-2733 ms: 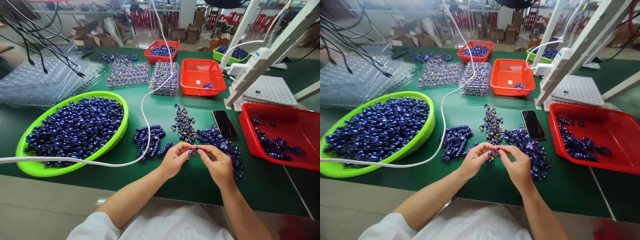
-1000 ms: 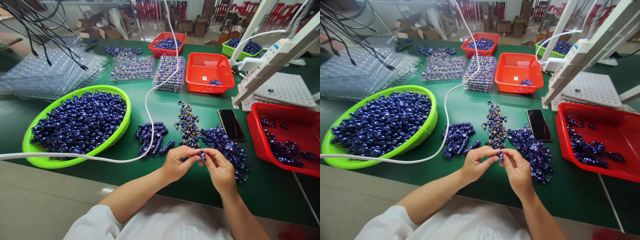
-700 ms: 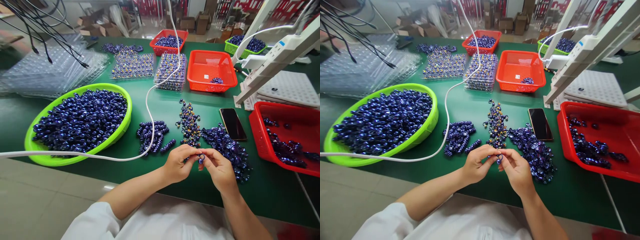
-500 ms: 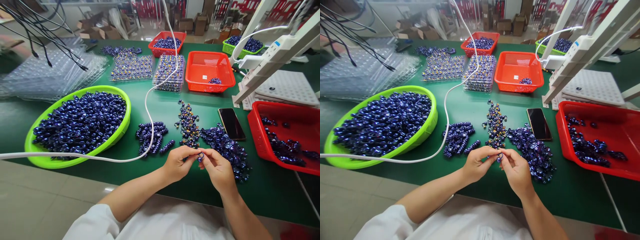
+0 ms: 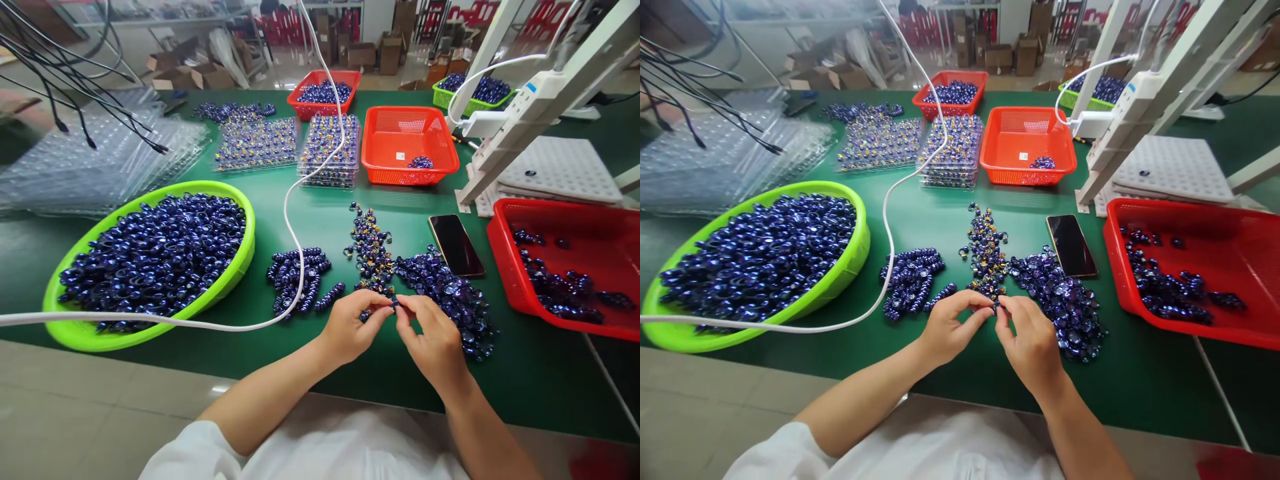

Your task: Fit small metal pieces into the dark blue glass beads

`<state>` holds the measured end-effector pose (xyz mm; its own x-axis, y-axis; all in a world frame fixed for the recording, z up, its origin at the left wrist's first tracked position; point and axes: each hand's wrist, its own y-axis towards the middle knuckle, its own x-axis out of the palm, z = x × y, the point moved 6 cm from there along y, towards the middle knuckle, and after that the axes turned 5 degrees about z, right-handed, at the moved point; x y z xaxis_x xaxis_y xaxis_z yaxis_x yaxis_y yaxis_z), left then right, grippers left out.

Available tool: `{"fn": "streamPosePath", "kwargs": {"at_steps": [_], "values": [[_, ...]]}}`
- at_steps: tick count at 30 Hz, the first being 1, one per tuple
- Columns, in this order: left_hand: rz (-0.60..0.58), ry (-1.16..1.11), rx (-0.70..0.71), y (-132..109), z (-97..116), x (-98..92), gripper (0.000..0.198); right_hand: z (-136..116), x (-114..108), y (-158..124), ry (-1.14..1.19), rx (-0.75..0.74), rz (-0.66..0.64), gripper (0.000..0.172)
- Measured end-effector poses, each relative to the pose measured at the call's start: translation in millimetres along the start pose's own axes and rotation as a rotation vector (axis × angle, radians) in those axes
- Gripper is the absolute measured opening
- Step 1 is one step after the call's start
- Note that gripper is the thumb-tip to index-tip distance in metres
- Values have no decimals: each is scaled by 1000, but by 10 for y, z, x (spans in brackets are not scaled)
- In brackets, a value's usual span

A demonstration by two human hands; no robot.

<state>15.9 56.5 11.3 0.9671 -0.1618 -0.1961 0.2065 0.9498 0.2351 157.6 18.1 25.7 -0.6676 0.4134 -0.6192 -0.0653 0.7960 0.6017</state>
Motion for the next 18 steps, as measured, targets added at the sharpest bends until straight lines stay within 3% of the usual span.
{"fn": "streamPosePath", "kwargs": {"at_steps": [5,9,14,18], "values": [[-103,-459,-501,6,-283,85,22,-39,-4,-4,10,-22,-15,29],[-240,-674,-725,-21,-390,153,29,-31,0,10,127,45,-50,26],[-315,-738,-828,-47,-411,177,30,-3,15,11,176,87,-100,18],[-297,-685,-733,-18,-361,139,35,-6,28,-5,157,58,-119,15]]}}
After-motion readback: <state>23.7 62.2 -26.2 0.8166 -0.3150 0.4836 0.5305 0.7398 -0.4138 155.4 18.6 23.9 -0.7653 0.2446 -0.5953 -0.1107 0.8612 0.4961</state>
